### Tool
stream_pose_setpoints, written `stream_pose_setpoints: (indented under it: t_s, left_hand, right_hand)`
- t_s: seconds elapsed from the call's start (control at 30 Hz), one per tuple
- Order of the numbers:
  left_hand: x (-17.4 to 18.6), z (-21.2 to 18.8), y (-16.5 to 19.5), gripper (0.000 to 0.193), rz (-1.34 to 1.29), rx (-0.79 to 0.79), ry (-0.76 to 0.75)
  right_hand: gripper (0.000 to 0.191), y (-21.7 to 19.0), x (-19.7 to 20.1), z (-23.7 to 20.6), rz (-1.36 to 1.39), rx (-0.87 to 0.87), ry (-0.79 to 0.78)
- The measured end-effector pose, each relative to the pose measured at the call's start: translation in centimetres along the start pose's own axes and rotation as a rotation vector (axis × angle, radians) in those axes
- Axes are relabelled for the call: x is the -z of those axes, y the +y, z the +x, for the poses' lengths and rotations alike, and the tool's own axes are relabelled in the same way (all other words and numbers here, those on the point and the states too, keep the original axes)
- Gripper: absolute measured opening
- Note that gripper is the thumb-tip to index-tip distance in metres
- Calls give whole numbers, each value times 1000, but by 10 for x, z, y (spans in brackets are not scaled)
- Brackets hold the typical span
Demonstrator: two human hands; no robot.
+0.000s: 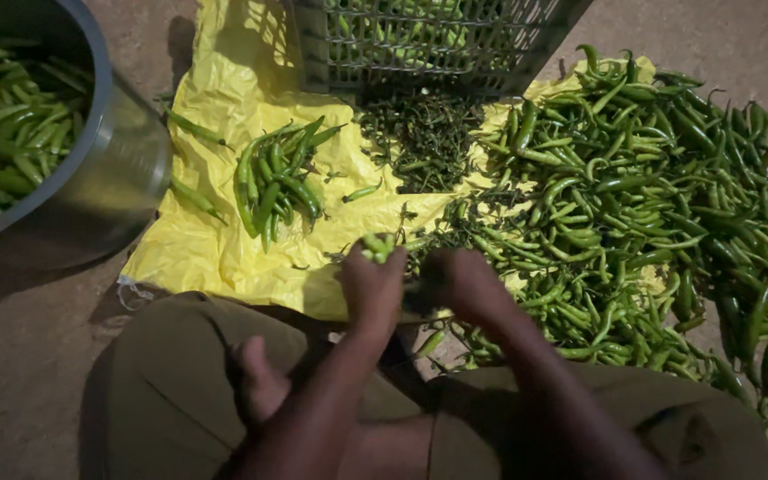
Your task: The person sits on the floor in front of a pile of green chilies spread on a yellow tarp. They pick up chilies one at a time, pull off the stems by hand, drop the stemmed chilies into a metal tub or plastic crate, and leave the discarded stems in a pile on the tarp.
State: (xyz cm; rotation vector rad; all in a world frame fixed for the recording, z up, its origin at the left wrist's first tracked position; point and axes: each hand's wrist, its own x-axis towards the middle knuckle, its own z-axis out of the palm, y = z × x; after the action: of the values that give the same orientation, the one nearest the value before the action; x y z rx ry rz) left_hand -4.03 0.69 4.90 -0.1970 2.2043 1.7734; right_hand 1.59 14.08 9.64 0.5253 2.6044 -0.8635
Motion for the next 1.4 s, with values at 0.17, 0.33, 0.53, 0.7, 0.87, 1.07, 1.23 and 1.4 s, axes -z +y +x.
stream_pose_setpoints:
  t_s: [0.17, 0.33, 0.53, 0.7, 0.87, 1.07, 1.23, 1.4]
  left_hand:
    - [-10, -3, -4, 37, 16, 181, -327]
    - [-10, -4, -5, 48, -282, 191, -453]
    - [-10, -1, -7, 38, -135, 299, -351]
    - [-13, 5, -19, 12, -174, 168, -228]
    - [-17, 8, -28, 9, -277, 154, -255]
    - [-14, 7, -17, 10, -240, 239, -262]
    - [-9, -3, 0, 17, -184, 195, -280]
    - [-5, -8, 14, 20, -186, 121, -327]
  right_hand:
    - [20, -1, 35, -7, 332, -52, 173]
    - [16, 3, 41, -7, 535, -109, 109]
    - [12, 2, 15, -5, 99, 307, 563]
    - [4, -12, -11, -7, -89, 399, 831]
    - [5, -15, -14, -4, -136, 456, 916]
    - [8, -8, -18, 7, 118, 243, 772]
    - [19, 14, -5, 15, 890, -282, 346]
    - [15, 29, 0, 31, 1340, -487, 181]
